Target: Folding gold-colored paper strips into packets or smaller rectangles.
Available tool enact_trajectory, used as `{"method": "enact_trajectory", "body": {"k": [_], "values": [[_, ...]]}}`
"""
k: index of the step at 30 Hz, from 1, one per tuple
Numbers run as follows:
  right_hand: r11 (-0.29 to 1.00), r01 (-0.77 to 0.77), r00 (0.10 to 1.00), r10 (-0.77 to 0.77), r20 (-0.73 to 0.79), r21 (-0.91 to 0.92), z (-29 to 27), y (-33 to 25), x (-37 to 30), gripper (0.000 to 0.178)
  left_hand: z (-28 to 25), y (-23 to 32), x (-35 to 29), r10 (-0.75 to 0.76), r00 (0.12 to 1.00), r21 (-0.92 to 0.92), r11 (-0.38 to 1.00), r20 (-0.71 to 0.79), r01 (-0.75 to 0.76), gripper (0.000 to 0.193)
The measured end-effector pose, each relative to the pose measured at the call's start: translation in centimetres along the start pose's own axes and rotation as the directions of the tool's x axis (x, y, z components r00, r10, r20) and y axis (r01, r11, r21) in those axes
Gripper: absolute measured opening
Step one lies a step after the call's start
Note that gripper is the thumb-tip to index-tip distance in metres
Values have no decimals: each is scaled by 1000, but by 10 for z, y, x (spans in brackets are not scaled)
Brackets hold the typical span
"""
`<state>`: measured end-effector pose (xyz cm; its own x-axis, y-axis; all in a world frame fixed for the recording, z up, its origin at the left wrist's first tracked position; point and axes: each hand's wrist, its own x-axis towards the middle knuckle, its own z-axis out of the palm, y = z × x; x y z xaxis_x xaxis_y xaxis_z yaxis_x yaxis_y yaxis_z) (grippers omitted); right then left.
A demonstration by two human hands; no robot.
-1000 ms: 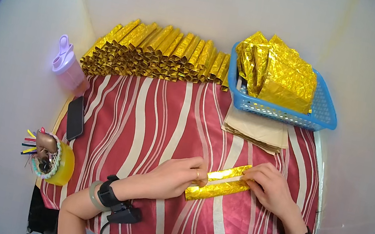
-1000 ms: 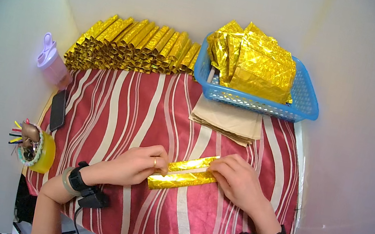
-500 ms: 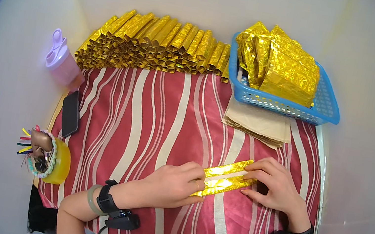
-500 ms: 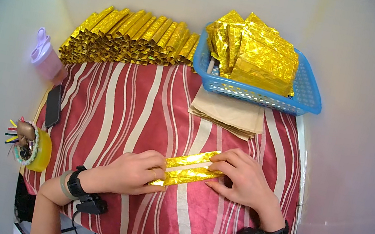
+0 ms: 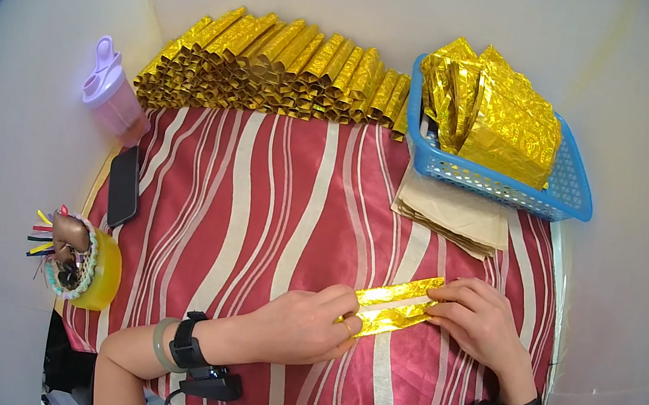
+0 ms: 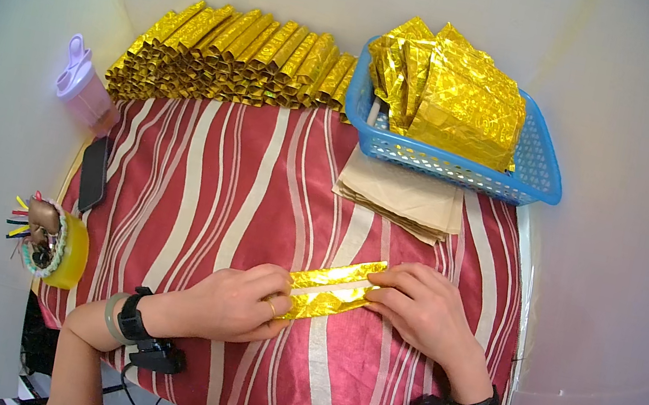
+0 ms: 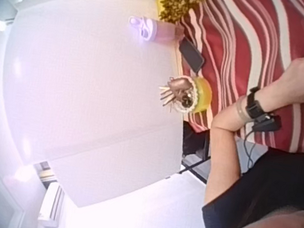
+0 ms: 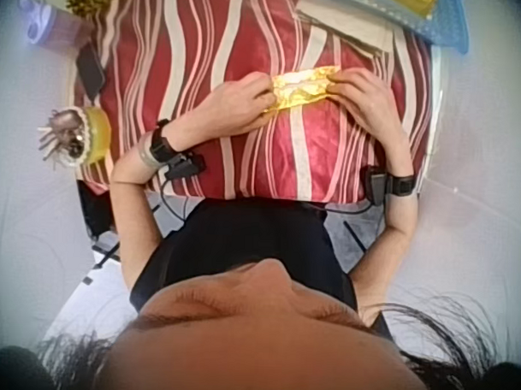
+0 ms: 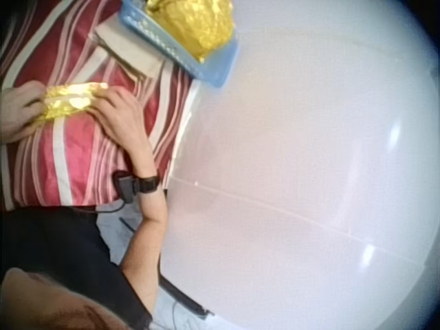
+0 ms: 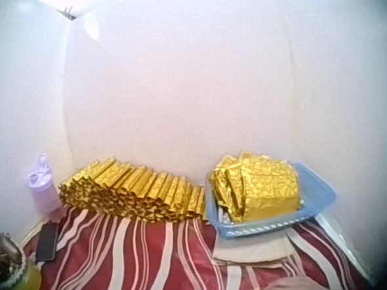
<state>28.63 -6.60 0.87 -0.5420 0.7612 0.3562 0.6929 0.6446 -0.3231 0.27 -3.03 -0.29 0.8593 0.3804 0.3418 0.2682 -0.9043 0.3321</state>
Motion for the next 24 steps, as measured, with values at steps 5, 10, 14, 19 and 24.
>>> {"method": "enact_trajectory", "body": {"k": [5, 10, 14, 19, 24], "values": [[994, -89, 995, 92, -41, 66, 6, 1, 0, 14, 6, 0, -3, -83, 992, -89, 993, -91, 75, 20], [989, -132, 990, 134, -36, 66, 8, -1, 6, 12, 6, -1, -2, -212, 963, -276, 948, -166, 161, 21], [982, -184, 982, 185, -24, 43, 10, -2, 9, 13, 5, -2, -1, -267, 955, -321, 923, -131, 214, 19], [985, -174, 984, 173, -35, -20, 13, -6, 12, 16, 9, -6, -3, -248, 955, -265, 943, -164, 200, 18], [981, -192, 980, 191, -49, -27, 16, -8, 11, 19, 8, -6, -3, -199, 976, -154, 971, -86, 184, 16]]}}
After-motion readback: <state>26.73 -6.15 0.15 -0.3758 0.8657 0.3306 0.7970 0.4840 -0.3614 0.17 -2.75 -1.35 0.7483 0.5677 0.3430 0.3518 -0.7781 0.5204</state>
